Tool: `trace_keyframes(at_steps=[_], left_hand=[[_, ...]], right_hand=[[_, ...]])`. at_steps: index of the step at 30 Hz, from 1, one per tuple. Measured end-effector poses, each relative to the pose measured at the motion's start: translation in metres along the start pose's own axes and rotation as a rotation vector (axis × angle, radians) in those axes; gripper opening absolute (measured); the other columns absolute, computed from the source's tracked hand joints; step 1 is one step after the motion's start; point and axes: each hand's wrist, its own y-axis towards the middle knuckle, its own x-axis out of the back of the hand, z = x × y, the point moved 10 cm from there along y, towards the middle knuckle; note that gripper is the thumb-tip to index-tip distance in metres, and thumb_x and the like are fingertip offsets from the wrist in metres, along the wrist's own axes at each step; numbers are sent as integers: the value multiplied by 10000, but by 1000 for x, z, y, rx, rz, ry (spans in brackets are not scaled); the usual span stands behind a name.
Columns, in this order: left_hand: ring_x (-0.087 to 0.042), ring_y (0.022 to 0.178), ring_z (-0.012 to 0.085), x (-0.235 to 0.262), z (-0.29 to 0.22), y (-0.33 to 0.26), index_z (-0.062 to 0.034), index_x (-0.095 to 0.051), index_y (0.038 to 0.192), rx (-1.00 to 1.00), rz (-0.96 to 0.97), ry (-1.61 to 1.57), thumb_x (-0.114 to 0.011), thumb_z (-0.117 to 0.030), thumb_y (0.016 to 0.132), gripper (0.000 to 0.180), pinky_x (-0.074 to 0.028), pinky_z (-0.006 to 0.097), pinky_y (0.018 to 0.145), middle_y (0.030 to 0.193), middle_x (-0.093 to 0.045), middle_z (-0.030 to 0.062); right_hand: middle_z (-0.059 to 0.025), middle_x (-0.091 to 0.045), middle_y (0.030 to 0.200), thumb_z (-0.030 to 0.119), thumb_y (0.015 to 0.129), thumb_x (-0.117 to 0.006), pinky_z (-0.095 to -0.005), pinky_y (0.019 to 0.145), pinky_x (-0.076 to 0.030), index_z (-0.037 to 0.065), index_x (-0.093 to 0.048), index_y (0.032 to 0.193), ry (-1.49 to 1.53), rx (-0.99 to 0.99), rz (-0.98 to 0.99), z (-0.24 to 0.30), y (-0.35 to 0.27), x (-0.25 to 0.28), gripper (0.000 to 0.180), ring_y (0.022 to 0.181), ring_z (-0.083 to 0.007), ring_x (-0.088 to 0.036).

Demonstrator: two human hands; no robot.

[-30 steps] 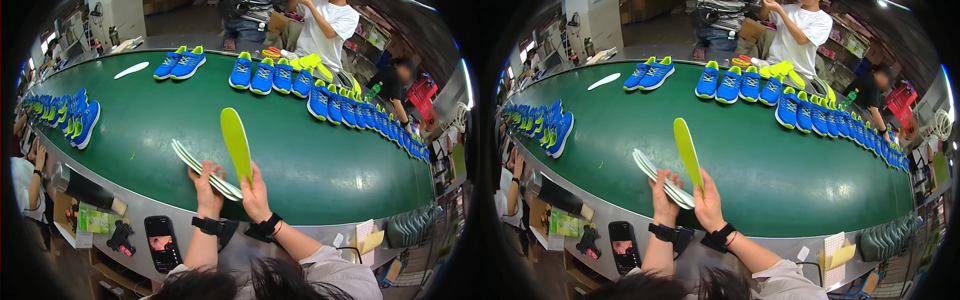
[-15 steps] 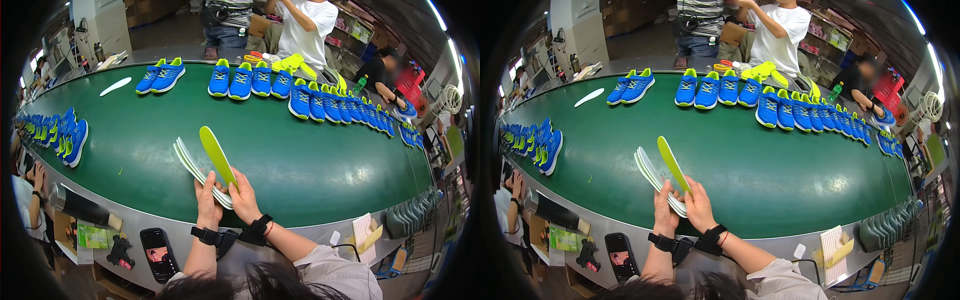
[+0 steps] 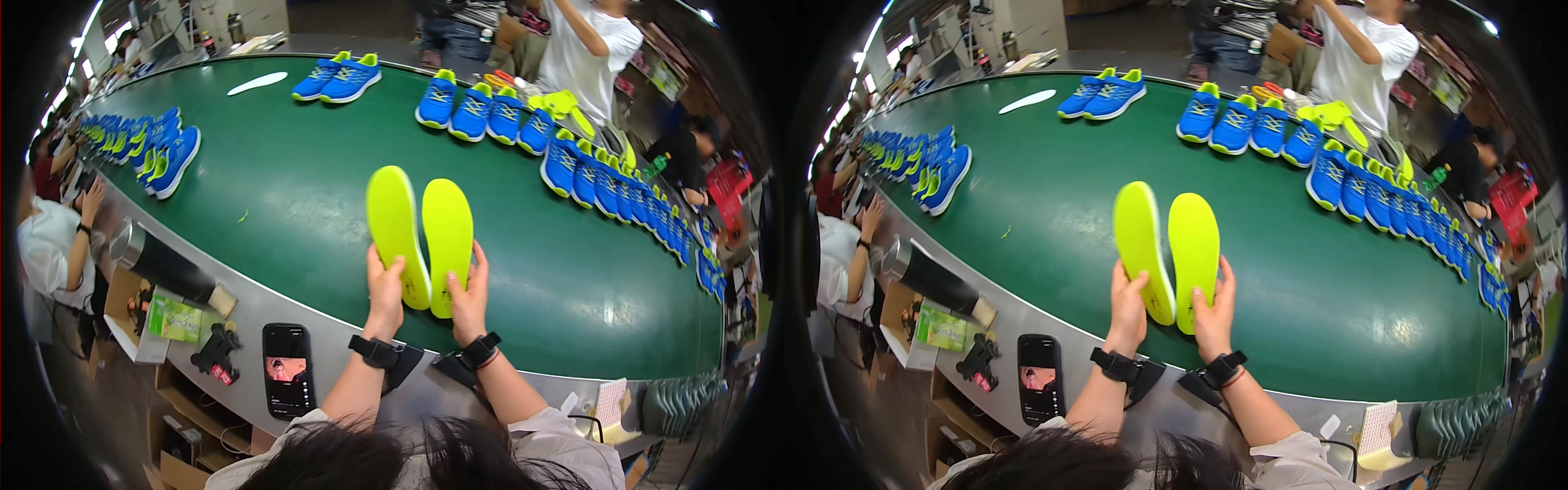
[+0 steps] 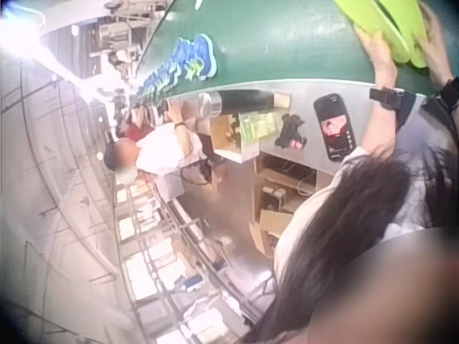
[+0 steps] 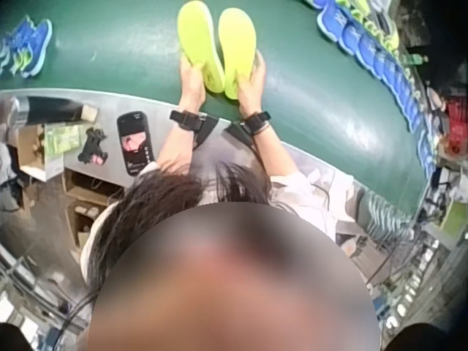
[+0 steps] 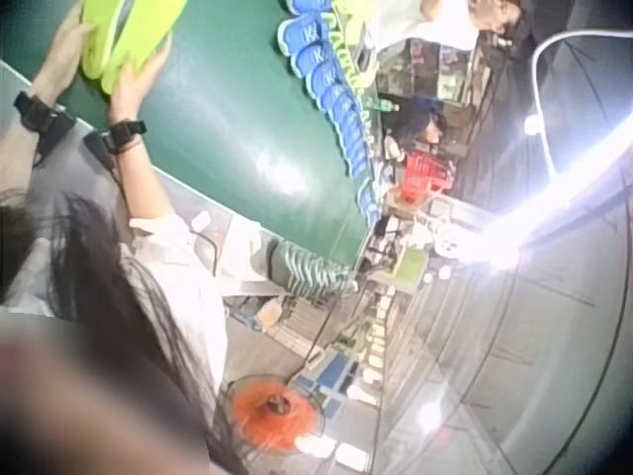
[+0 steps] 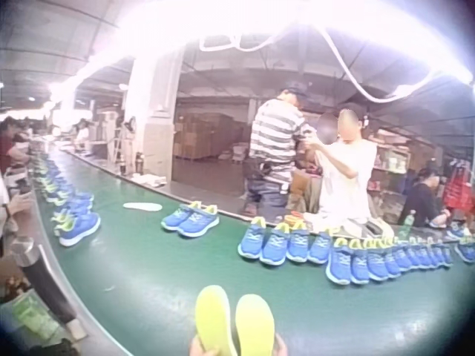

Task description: Picking up yellow insoles and inserting them into blue sneakers on a conveyor belt in a factory setting.

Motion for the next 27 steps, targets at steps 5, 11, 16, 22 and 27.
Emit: trace_keyframes(at_steps=[5,11,16,22,27], left_hand=[[-594,1007,167,5,-1,-2,14,-499,1216,70,8,54,-545,-12,903,317,-469,307,888,1135,-606,90],[-579,1040,169,-9,18,-11,-1,-496,1220,204,163,52,-555,-25,909,318,-467,325,915,1153,-596,86],[-518,1133,167,-19,30,-12,-36,-423,1274,158,177,41,-517,-46,943,344,-429,331,967,1228,-528,91],[-521,1117,181,-10,14,-12,-74,-377,1247,90,55,-62,-487,-71,973,295,-435,337,956,1205,-520,88],[-536,1087,169,-9,-3,-9,-47,-391,1239,-32,9,-64,-475,-72,982,272,-442,329,942,1191,-532,84]], right_hand=[[-123,-575,1216,20,934,-529,-313,972,-411,-8,-343,1343,74,-78,-42,-16,0,3,450,1128,-180,-543],[-128,-583,1196,40,952,-524,-313,918,-459,6,-372,1312,126,-111,-40,-25,-3,3,393,1073,-184,-575],[-134,-557,1239,67,965,-508,-321,955,-439,20,-345,1349,161,-167,36,-16,-8,-1,420,1128,-186,-546],[-120,-417,1376,93,920,-575,-335,1054,-342,32,-289,1418,-29,-55,206,-7,-9,-20,577,1261,-208,-419],[-109,-461,1330,203,954,-566,-324,1002,-384,29,-338,1388,-58,-262,222,-38,-9,-16,520,1213,-198,-449]])
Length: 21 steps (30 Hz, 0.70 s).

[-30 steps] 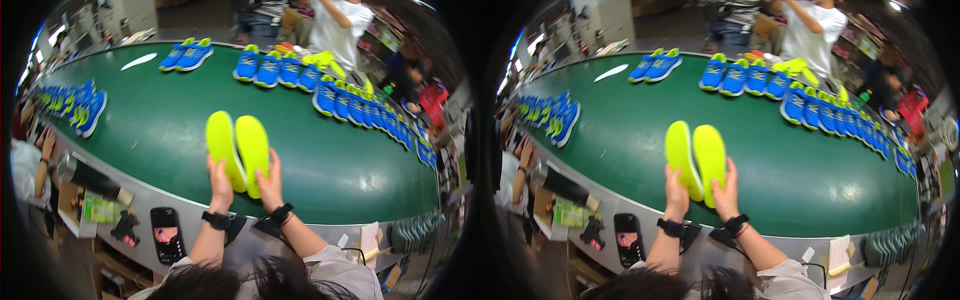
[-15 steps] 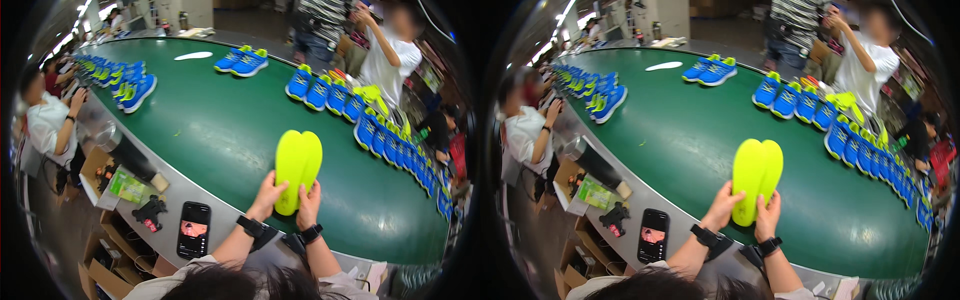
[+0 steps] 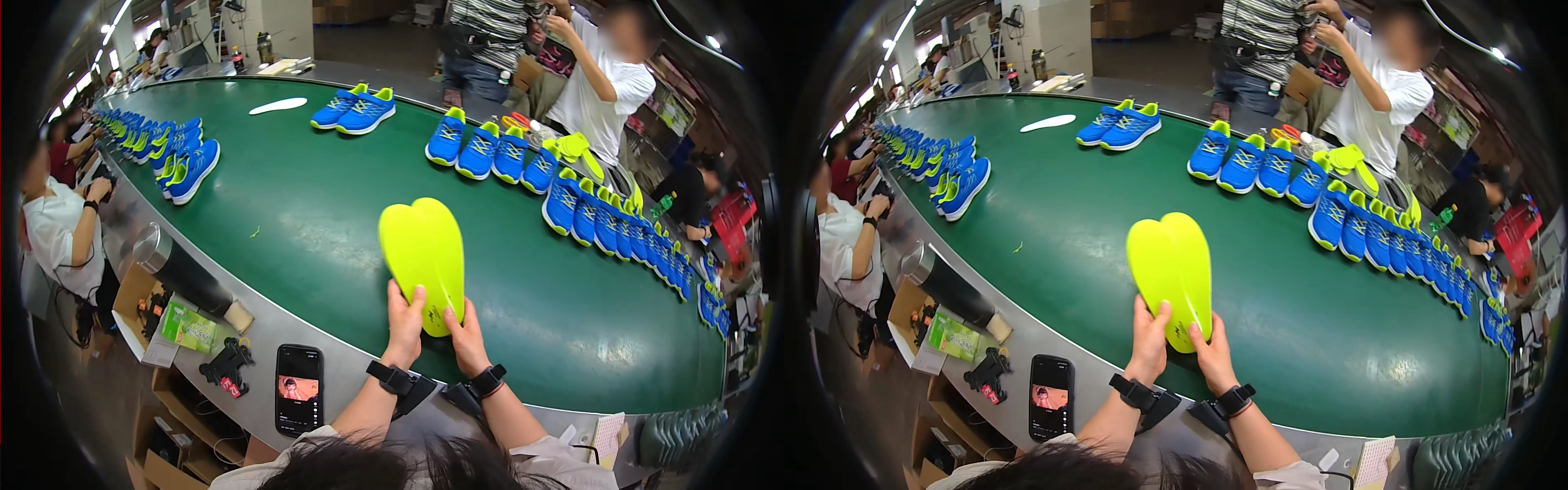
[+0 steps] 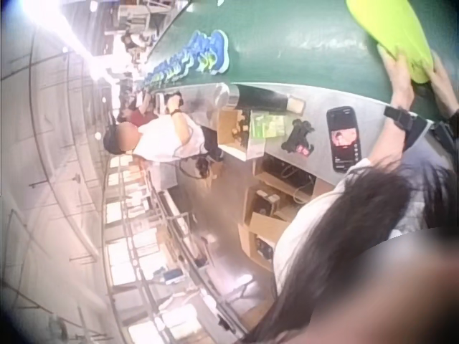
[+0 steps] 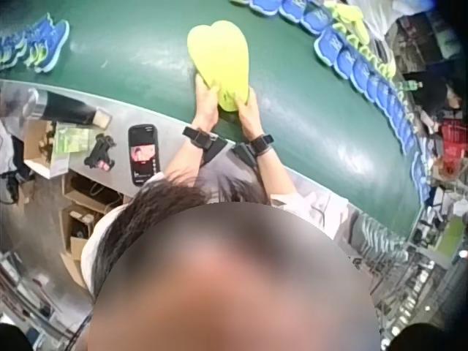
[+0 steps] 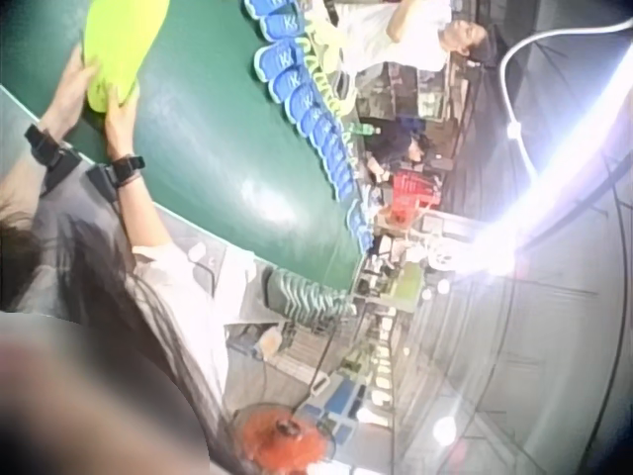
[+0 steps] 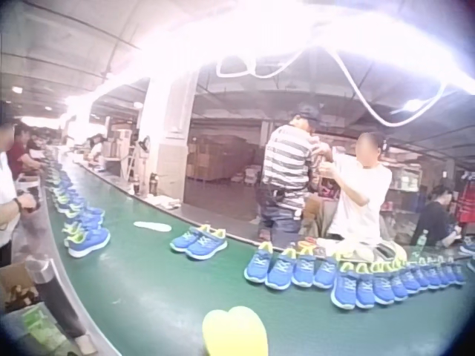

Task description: Picking up yellow insoles and inserting them into blue sneakers on a conveyor belt in a factory setting.

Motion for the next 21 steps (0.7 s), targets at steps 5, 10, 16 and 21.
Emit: trace_keyframes(at_steps=[5,10,16,21], left_hand=[[-529,1096,192,34,-3,1,-40,-370,1242,-36,-290,19,-461,-93,993,270,-438,342,948,1221,-508,103],[-493,1153,216,53,-13,-14,-34,-345,1268,-83,-536,-80,-455,-94,997,299,-391,360,996,1269,-475,113],[-469,1180,208,41,-6,-15,-30,-340,1296,-18,-458,-89,-463,-68,987,335,-360,350,1019,1296,-465,110],[-489,1151,196,29,6,-21,-33,-350,1284,148,-421,-114,-455,-54,984,319,-368,344,1006,1261,-492,97]], right_hand=[[-98,-489,1290,258,944,-579,-318,943,-415,47,-394,1349,78,-97,-74,27,-9,-16,492,1145,-188,-481],[-190,-495,1268,206,813,-657,-428,978,-412,100,-529,1233,-732,247,174,82,112,-41,452,1142,-333,-494],[-162,-294,1500,210,891,-512,-613,1063,-271,231,-623,1177,-1999,786,-213,96,291,-48,307,1354,-511,-227],[-94,-166,1569,329,954,-453,-673,921,-384,333,-616,1195,-2174,729,-336,88,370,-31,291,1346,-496,-271]])
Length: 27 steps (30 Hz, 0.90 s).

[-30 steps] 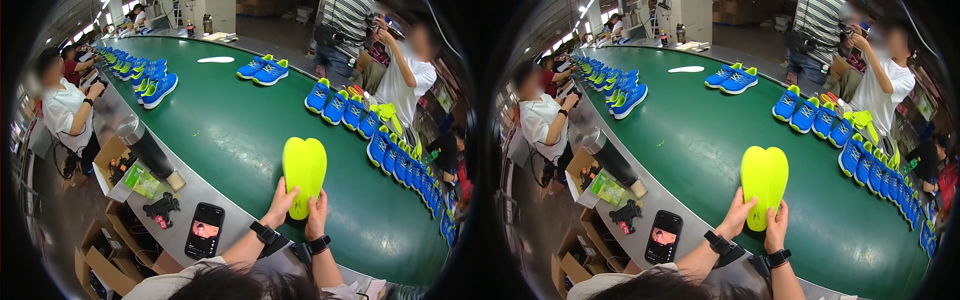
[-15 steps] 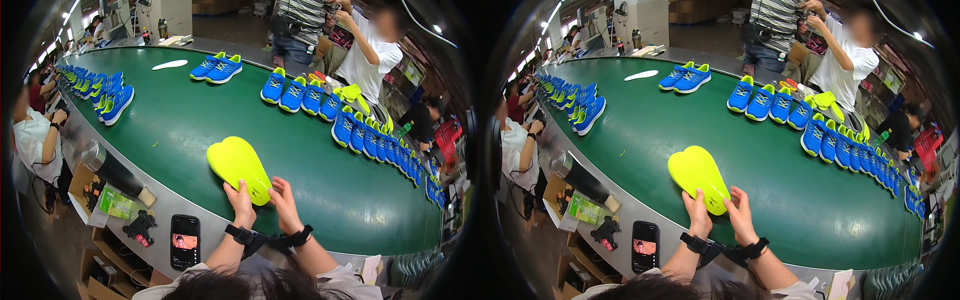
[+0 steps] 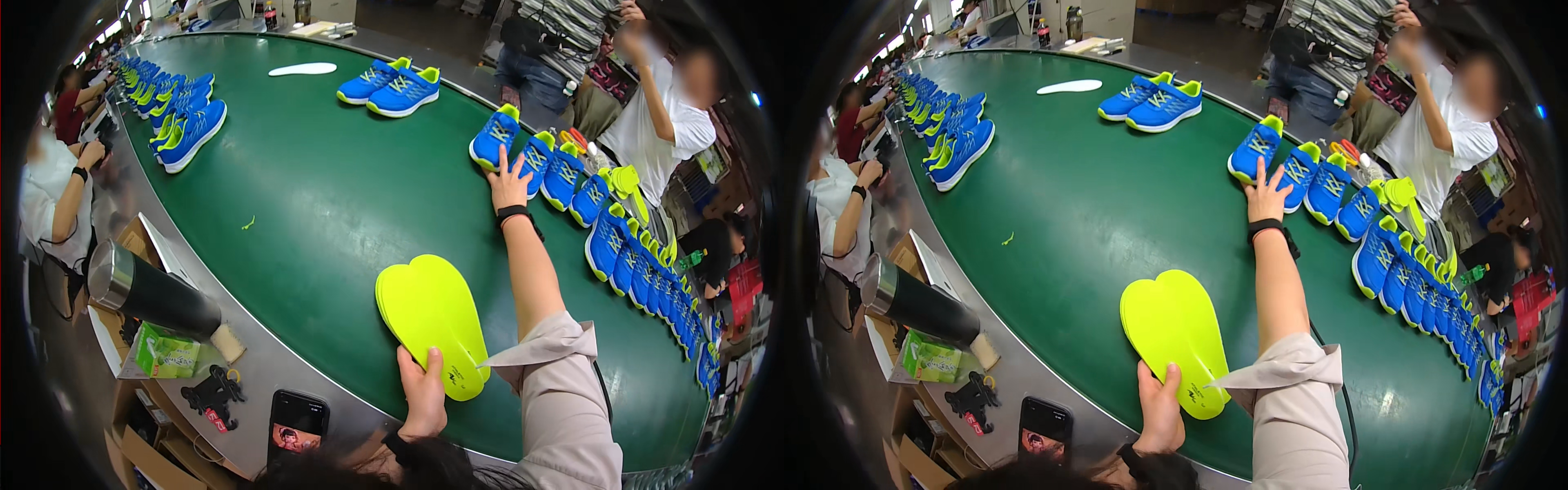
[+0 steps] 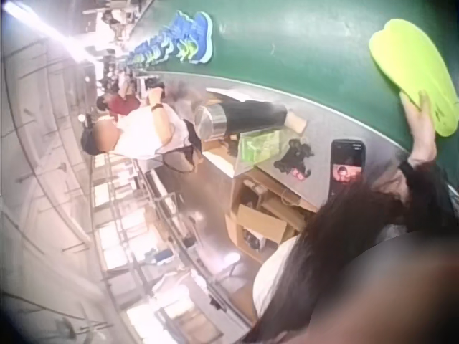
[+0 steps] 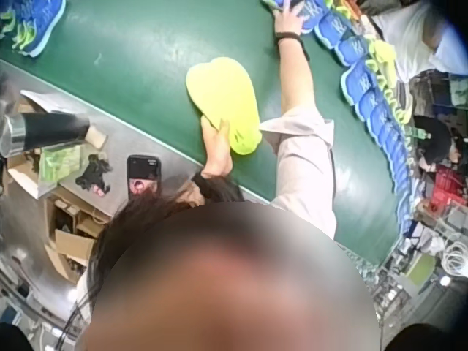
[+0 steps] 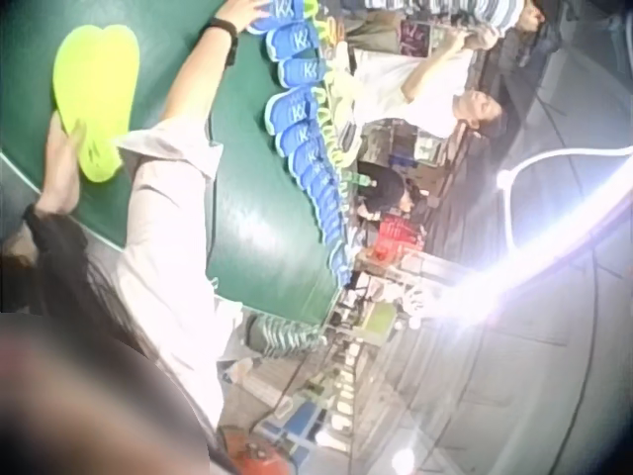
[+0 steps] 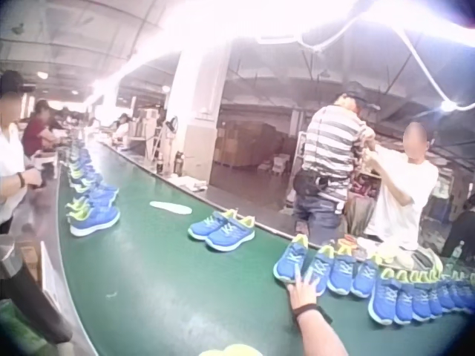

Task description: Picking up yellow insoles and inserting them into blue sneakers on a conveyor belt in a factory setting.

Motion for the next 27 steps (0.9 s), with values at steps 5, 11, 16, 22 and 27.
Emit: trace_keyframes(at_steps=[5,11,16,22,27], left_hand=[[-479,1170,198,4,-2,2,-35,-343,1302,-67,1,33,-451,-49,980,340,-361,347,1015,1287,-481,100],[-449,1208,227,24,-28,4,-29,-312,1328,-313,-173,-18,-437,-47,981,369,-342,369,1040,1339,-432,122],[-445,1194,247,16,-44,2,1,-292,1324,-454,-183,33,-450,-59,965,397,-327,371,1039,1307,-435,160],[-483,1108,226,5,-69,-20,2,-341,1272,-513,-26,119,-471,-84,967,342,-364,360,993,1205,-489,154],[-552,1074,347,-49,-104,-92,26,-376,1246,-663,317,329,-510,-114,935,367,-415,398,942,1197,-545,209]], right_hand=[[-137,-251,1527,229,906,-506,-600,796,-500,241,-650,1099,38,180,-14,13,-34,28,242,1211,-477,-454],[-106,-202,1553,161,800,-584,-511,941,-468,166,-645,1016,241,635,107,3,-250,175,225,1281,-439,-391],[-96,-391,1444,166,730,-654,-479,968,-447,144,-641,1013,478,806,310,-64,-378,235,285,1258,-355,-448],[-168,-599,1135,211,819,-642,-422,871,-467,74,-595,1102,795,344,-39,-52,-262,315,319,1090,-343,-558],[-169,-689,982,365,815,-628,-464,857,-457,62,-625,1077,596,-59,480,-51,-214,153,401,937,-337,-654]])
